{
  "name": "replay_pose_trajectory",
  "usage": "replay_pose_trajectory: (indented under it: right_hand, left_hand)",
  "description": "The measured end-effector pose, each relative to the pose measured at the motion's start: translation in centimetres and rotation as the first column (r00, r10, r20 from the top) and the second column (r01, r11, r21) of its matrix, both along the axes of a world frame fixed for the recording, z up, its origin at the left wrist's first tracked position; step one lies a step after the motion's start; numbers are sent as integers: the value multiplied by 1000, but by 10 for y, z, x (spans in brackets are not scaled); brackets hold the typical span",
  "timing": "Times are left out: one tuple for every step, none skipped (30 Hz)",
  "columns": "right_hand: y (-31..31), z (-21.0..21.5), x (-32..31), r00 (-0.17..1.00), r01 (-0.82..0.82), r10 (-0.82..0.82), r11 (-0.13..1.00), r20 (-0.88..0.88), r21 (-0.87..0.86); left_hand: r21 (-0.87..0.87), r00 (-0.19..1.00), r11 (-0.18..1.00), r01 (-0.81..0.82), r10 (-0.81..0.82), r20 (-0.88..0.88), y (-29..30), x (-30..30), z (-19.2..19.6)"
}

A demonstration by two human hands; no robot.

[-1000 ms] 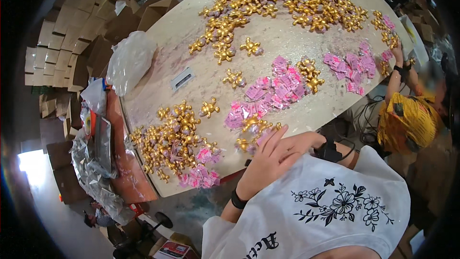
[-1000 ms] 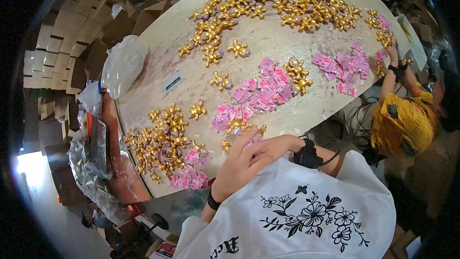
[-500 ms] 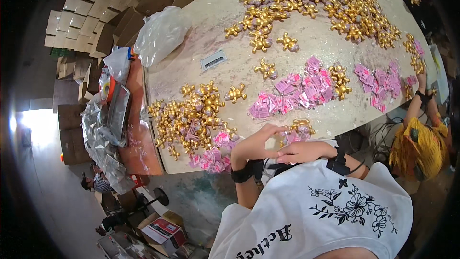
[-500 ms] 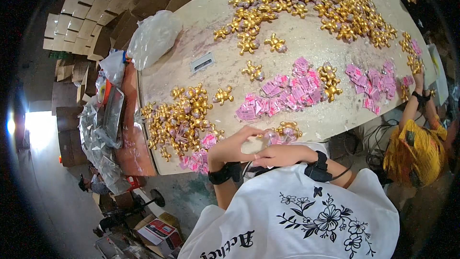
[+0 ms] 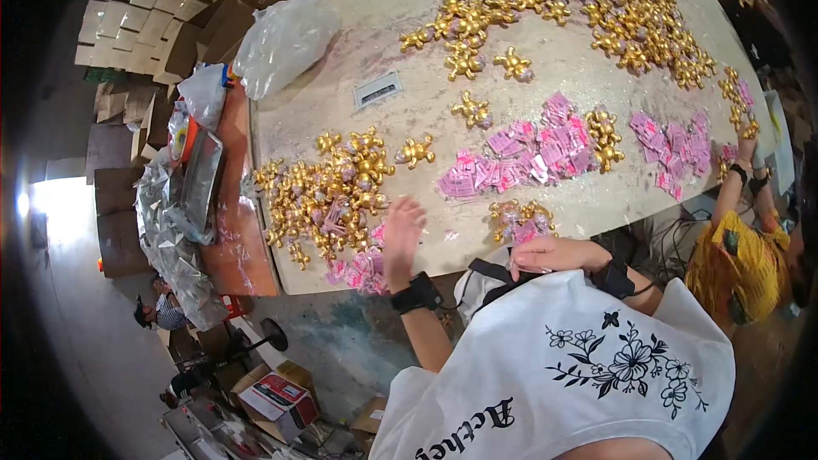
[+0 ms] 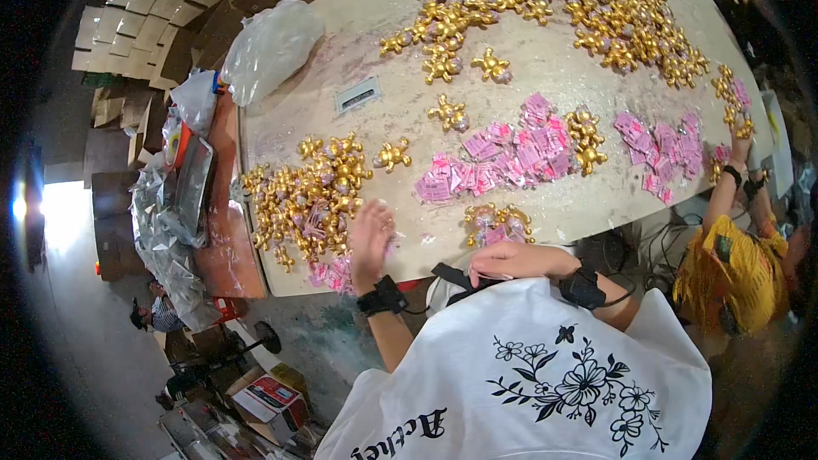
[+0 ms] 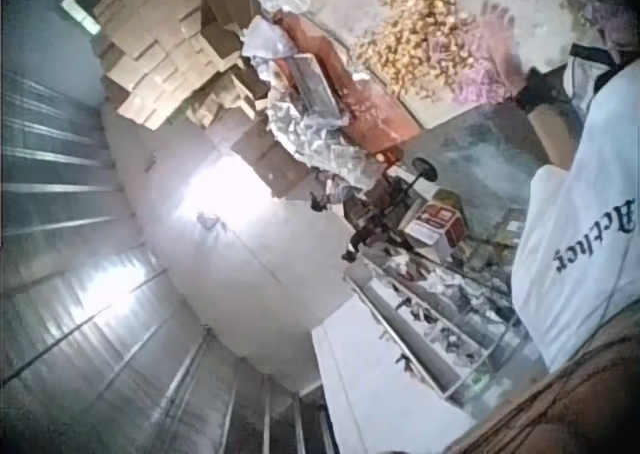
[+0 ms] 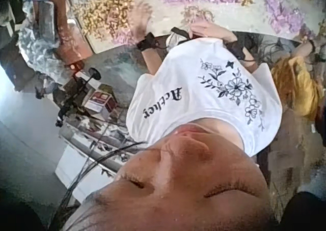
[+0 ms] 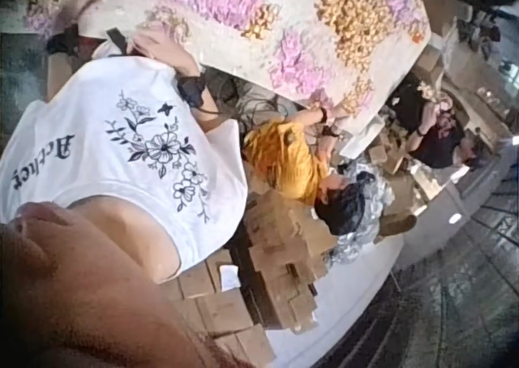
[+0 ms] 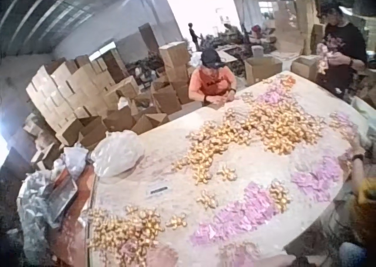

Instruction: Packaging small gold-colored star-shaped products into pink plastic wrappers.

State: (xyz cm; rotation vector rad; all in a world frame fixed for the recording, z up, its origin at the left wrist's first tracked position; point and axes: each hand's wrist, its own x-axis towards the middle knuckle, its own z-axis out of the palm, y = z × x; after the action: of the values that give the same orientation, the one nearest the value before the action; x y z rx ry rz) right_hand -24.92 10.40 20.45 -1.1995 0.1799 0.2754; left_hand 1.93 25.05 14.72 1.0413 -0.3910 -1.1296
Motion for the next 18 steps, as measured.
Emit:
replay_pose_trajectory:
  right_hand:
    - [1,-2,-2,1000,8,-8,1000,-9,3]
    - [1,-6,-4,999,33,-32,999,-31,26]
    - [1,-9,-5,997,59,-56,997,-52,49]
    - [4,-10,-6,993,116,-111,979,-42,169]
    - [4,-9,-7,992,124,-118,978,-49,168]
    - [3,-8,-6,990,130,-123,984,-63,119]
    - [3,-7,-6,989,134,-128,989,-75,70]
    - [3,-4,-5,989,133,-128,989,-75,69]
    - [3,0,-5,980,191,-188,980,-63,59]
    - [4,2,-4,968,250,-248,967,-50,49]
    - [3,2,-5,967,252,-250,967,-44,45]
    - [3,1,-6,966,256,-255,966,-35,32]
    - [4,-2,-8,965,262,-262,965,-24,19]
    - [9,-15,-12,943,327,-326,945,64,-10]
    - [9,-16,-10,944,321,-320,947,80,-8]
    - [9,-13,-9,952,304,-305,952,31,30]
    - [9,-12,-8,960,281,-281,957,-13,72]
    - [8,-17,-9,963,269,-265,958,-58,96]
  left_hand:
    - [232,989,971,55,-85,122,2,-9,-5]
    - [231,989,971,65,-94,114,1,-16,-6]
    - [244,979,949,198,-203,-7,2,-22,-5]
    - [241,944,913,329,-306,-126,0,-27,-2]
    - [239,940,911,337,-313,-133,-3,-30,4]
    - [283,893,854,436,-451,-14,-9,-33,12]
    - [337,810,785,519,-578,99,-15,-34,16]
    - [334,790,772,541,-603,113,-18,-32,16]
    - [334,790,772,541,-603,115,-20,-28,15]
    - [372,791,783,498,-586,175,-21,-21,12]
    - [406,787,794,452,-569,238,-24,-16,7]
    - [475,821,831,290,-471,322,-27,-11,-1]
    - [473,817,833,288,-471,333,-31,-2,-12]
    - [574,528,818,29,-500,686,-37,8,-25]
    - [529,105,806,-266,-521,847,-37,22,-39]
    - [518,95,810,-277,-513,853,-39,34,-56]
    - [430,74,842,-325,-431,899,-38,47,-73]
    - [335,49,875,-351,-340,939,-47,56,-85]
